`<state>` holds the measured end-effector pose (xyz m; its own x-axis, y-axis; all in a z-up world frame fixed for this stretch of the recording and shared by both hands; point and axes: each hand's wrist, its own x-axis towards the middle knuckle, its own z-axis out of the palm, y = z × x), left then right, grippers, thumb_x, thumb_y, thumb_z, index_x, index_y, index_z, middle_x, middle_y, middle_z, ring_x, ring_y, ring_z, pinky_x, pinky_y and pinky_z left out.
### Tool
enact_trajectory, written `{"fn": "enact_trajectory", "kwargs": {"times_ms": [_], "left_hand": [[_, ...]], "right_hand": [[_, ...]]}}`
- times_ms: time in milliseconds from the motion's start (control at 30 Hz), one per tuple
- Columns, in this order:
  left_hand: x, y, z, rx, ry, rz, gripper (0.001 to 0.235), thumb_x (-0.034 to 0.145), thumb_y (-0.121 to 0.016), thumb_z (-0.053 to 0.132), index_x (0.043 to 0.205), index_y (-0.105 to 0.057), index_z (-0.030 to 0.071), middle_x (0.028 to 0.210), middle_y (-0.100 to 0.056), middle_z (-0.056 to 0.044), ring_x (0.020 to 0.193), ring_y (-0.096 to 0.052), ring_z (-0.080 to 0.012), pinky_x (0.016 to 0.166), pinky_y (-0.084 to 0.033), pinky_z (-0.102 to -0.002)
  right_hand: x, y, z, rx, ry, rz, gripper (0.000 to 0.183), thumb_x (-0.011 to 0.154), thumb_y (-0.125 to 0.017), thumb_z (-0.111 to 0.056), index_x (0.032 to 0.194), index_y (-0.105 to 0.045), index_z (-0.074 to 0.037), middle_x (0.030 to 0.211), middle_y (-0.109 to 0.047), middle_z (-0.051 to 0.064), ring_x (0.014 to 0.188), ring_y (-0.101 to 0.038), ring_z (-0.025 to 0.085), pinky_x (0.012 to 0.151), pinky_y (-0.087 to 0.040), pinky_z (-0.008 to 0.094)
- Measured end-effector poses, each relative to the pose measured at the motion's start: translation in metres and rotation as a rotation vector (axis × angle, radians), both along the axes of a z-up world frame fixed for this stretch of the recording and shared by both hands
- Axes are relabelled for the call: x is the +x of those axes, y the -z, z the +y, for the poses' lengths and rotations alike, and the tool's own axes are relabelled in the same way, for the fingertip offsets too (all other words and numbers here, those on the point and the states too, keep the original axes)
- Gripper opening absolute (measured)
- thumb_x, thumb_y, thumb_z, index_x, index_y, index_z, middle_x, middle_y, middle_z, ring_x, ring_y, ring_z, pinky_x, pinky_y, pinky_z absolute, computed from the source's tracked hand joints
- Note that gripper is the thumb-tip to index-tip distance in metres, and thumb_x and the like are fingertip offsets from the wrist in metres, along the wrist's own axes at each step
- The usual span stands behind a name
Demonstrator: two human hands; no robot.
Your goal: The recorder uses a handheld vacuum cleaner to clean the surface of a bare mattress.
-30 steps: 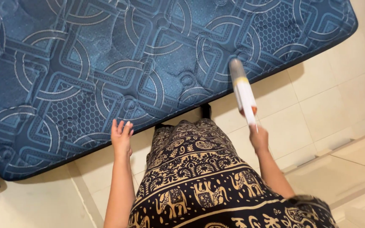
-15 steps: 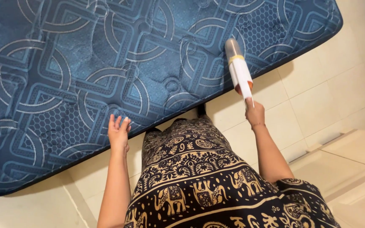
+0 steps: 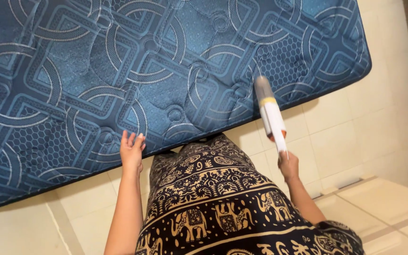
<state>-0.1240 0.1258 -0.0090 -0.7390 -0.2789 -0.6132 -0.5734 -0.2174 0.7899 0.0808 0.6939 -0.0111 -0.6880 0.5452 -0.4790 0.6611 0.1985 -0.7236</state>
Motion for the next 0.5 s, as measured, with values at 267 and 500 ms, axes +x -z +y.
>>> {"fn": "enact_trajectory", "kwargs": {"times_ms": [267, 500], "left_hand": [[-0.032, -0.019, 0.066, -0.055, -0.008, 0.027, 0.09, 0.091, -0.074, 0.014, 0.163, -0.021, 0.008, 0.158, -0.046, -0.018, 0.116, -0.063, -0.018, 0.086, -0.052, -0.028], [-0.024, -0.008, 0.097, -0.047, -0.074, 0.043, 0.091, 0.091, -0.075, 0.016, 0.163, -0.02, 0.007, 0.16, -0.042, -0.02, 0.123, -0.06, -0.0202, 0.09, -0.052, -0.03]], "right_hand": [[-0.255, -0.01, 0.045, -0.005, -0.187, 0.051, 0.063, 0.108, -0.042, -0.049, 0.068, -0.059, -0.003, 0.052, -0.053, 0.007, 0.043, -0.052, 0.018, 0.042, -0.041, 0.036], [-0.342, -0.004, 0.033, -0.228, -0.136, 0.076, 0.072, 0.11, -0.035, -0.058, 0.067, -0.056, -0.004, 0.052, -0.052, 0.008, 0.04, -0.052, 0.019, 0.039, -0.042, 0.036]]}}
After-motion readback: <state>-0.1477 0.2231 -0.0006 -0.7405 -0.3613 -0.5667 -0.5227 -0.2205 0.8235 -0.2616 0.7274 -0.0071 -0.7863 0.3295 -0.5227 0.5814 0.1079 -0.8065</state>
